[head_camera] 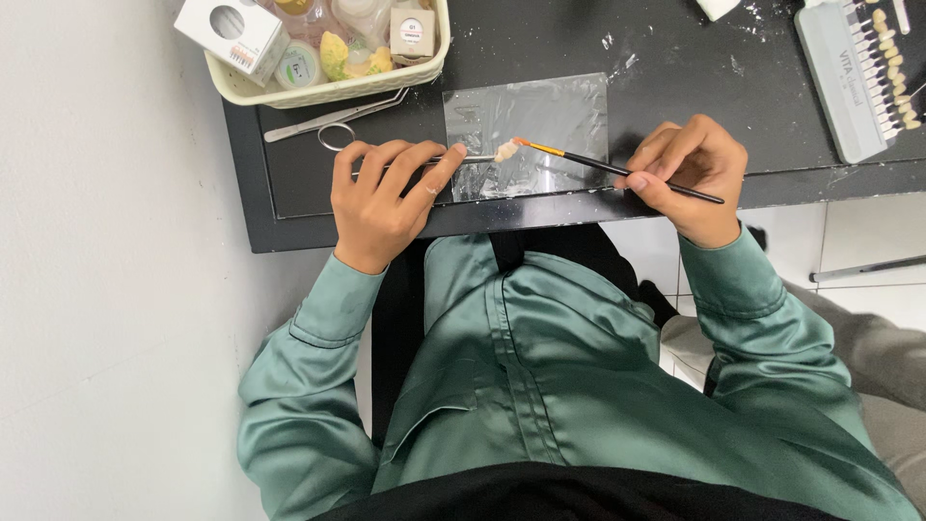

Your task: The person sits at a dental laboratory bench and uses a small brush to apply and shape a pale ceramic or porcelain paste onto a small dental prosthesis held in a pair of tweezers over a plastic sheet. They repeatedly draw material from the paste blob and work it onto the restoration, with a VITA shade guide and porcelain powder jars on the bench.

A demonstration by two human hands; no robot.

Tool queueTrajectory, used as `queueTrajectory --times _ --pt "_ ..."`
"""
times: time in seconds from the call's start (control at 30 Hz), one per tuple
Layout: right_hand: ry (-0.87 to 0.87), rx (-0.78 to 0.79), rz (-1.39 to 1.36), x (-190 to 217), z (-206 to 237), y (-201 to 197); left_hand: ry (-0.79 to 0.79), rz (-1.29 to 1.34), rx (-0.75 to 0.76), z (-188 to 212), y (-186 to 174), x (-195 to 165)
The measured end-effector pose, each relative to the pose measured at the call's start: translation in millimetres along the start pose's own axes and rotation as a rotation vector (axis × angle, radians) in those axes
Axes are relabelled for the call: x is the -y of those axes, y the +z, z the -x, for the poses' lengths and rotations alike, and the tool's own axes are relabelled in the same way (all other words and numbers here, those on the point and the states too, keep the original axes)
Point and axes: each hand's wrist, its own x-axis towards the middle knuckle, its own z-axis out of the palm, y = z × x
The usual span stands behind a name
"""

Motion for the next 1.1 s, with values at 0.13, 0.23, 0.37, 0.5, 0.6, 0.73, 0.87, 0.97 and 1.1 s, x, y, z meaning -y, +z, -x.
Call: queueTrajectory --times 0.13,0.23,0.37,0.5,0.6,0.73,0.87,0.97,1.1 --pt "-0.012 0.002 0.007 -1.4 -1.8 -0.3 -0.003 0.013 0.002 0.4 -0.1 -0.5" --pt "-0.015 -0.003 0.024 -0.9 -1.4 -0.9 -0.003 0.005 -0.003 -0.8 1.4 0.9" --pt "-0.007 -0.009 0.005 -0.9 -1.0 -0.5 -0.001 0.001 -0.005 -1.0 1.7 0.7" --pt "-0.004 -0.006 0.006 -1.5 -2.4 -0.8 -0.002 0.015 -0.001 -0.7 1.4 0.7" --pt "0.002 -0.01 -0.009 -0.7 -1.0 -0.6 0.001 0.004 -0.007 -1.0 2.0 0.8" --pt "0.001 -0.009 -0.014 -0.3 -0.5 -0.3 -0.001 0.008 -0.009 -1.0 1.9 1.0" --pt "-0.006 -0.011 -0.006 -0.3 -1.6 -0.5 0.003 0.006 -0.012 -1.4 2.1 1.6" --pt "-0.005 -0.014 -0.005 0.4 -1.5 -0.4 0.001 0.007 -0.01 -1.6 1.9 1.7" --pt "-0.011 -0.011 -0.004 1.2 -1.7 -0.4 0.001 0.001 -0.014 -2.1 1.9 1.9"
